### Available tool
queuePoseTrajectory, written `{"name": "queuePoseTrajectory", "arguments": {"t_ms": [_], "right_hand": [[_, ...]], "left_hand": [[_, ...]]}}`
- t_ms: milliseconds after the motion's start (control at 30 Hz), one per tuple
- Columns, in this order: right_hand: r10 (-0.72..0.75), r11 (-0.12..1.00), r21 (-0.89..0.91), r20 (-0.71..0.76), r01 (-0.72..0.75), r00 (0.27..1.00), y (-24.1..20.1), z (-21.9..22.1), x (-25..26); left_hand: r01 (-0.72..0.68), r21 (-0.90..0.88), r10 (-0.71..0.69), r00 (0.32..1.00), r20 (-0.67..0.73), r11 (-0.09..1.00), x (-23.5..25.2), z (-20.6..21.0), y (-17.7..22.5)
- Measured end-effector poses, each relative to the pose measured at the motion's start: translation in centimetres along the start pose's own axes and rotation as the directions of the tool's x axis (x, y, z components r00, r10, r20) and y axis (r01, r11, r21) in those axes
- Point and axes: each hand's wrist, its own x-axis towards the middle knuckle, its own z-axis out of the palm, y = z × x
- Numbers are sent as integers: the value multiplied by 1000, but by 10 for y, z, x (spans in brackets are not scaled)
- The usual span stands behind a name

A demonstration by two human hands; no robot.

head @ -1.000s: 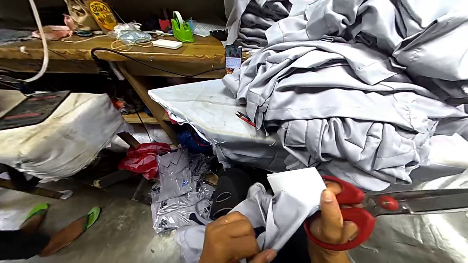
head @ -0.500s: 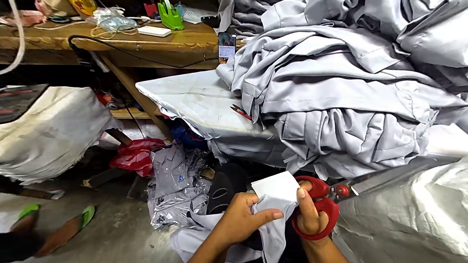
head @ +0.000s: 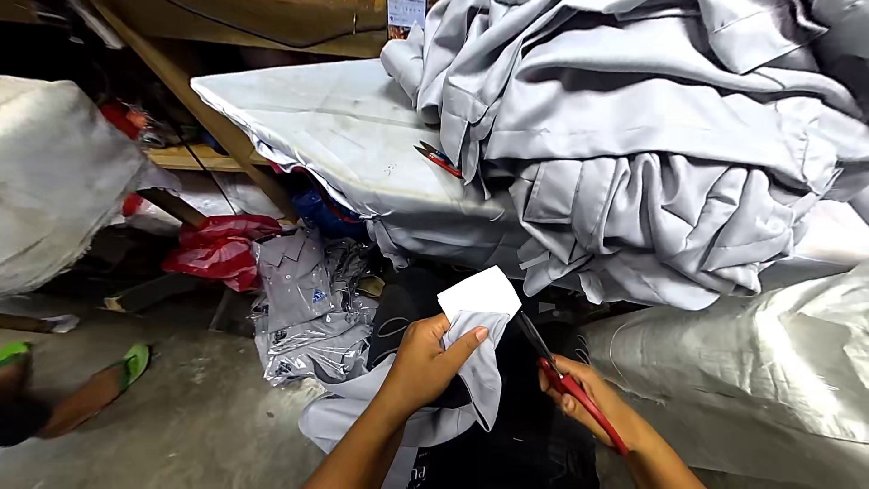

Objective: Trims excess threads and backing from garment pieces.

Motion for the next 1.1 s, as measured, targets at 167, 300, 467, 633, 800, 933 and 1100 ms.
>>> {"name": "queuePoseTrajectory", "arguments": {"t_ms": [167,300,467,633,800,933,1100], "right_hand": [[-42,999,-9,48,42,998,-6,-1,8],[-56,998,-20,70,58,996,-7,-1,14],[-54,998,-12,72,55,996,-7,0,15],[-61,998,-28,76,64,995,-6,-3,13],[-63,996,-51,86,67,994,-6,-5,12],[-66,997,-34,92,69,994,-4,-5,10],[-68,996,-49,98,73,993,-5,0,10]], "left_hand": [[-6,49,4,999,36,999,-1,1,0],[-27,52,25,999,32,998,-3,1,1],[-22,46,21,999,39,999,-4,1,0],[-45,28,43,998,53,999,-3,1,-1],[-24,45,22,999,38,999,-3,2,0],[-32,7,32,997,73,999,-3,1,2],[-35,-36,37,998,60,999,-4,3,1]]}}
